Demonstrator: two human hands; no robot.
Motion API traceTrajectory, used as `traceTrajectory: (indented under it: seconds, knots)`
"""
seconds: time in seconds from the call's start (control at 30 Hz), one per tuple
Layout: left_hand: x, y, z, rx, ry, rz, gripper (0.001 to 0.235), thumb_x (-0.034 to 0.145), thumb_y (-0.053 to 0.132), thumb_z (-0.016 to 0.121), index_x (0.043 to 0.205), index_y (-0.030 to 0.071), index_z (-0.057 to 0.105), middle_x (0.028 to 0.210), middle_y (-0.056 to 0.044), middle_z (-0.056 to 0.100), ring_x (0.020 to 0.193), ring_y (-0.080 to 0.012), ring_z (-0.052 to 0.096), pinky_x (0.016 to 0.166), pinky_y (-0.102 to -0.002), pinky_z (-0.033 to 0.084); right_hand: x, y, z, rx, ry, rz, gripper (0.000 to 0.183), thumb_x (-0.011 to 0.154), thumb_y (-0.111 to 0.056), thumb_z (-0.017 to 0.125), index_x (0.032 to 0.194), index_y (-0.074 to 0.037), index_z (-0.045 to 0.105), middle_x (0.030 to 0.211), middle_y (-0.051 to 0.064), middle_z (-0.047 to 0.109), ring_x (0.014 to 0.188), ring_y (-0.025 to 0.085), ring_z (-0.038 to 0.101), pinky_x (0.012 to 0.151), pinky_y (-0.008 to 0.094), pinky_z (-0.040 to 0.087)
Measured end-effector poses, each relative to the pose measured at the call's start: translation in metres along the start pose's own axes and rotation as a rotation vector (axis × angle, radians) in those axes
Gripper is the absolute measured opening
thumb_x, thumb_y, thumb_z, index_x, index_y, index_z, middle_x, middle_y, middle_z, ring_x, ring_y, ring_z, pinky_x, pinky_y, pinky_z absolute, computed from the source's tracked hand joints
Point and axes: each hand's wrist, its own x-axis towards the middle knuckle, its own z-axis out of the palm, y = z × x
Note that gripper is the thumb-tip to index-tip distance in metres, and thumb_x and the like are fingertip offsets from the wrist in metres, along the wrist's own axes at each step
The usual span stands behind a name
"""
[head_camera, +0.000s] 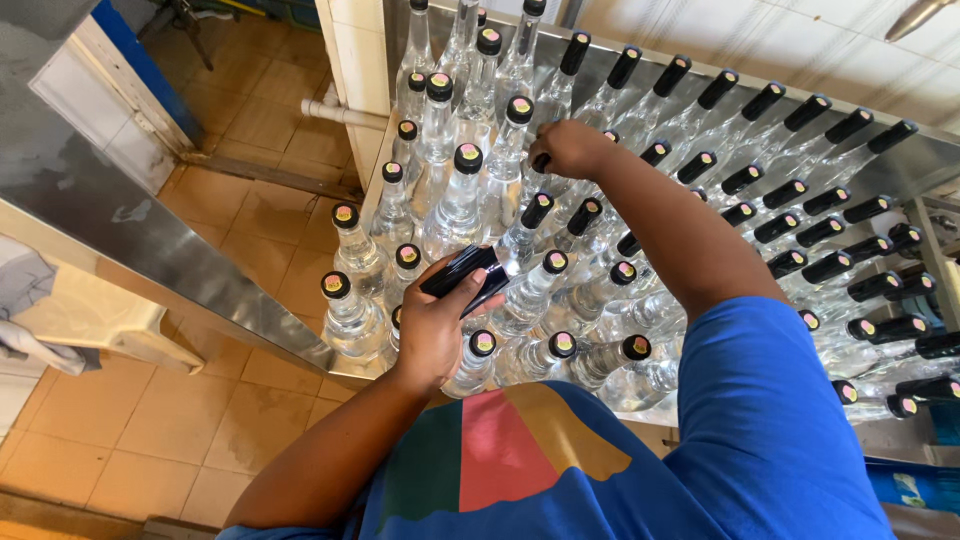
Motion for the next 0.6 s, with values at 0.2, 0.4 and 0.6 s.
traceTrajectory:
  seconds: [0.2,0.4,0.6]
  knots:
    - [0.000,-0.002,-0.003,-0.020,0.009,0.010,0.029,0.097,-0.001,0.082,0.125,-0.005,0.079,0.105,-0.024,0.079,0.100,-0.0333,0.080,0.084,-0.062,0.073,0.004,-0.018,0.014,0.005,-0.123,0.350,0.067,0.093,-0.058,0.087,0.145,-0.017,0.076,0.119,0.022,0.081,0.109,0.044,0.080,0.095,0.055,0.065]
    - [0.002,-0.003,-0.006,-0.003,-0.010,0.022,0.029,0.098,0.000,0.081,0.127,-0.003,0.080,0.109,-0.023,0.082,0.103,-0.0306,0.080,0.086,-0.061,0.072,0.007,-0.004,0.006,0.066,0.029,0.168,0.060,0.083,-0.033,0.099,0.134,-0.008,0.080,0.114,0.023,0.079,0.108,0.047,0.078,0.096,0.056,0.063]
    - [0.003,-0.010,-0.006,-0.030,0.011,0.013,0.027,0.094,-0.002,0.085,0.120,-0.005,0.082,0.104,-0.026,0.084,0.097,-0.0337,0.083,0.080,-0.057,0.073,-0.008,-0.025,-0.008,0.187,0.051,0.171,0.035,0.091,-0.023,0.091,0.120,-0.006,0.081,0.111,0.023,0.076,0.106,0.048,0.078,0.098,0.057,0.063]
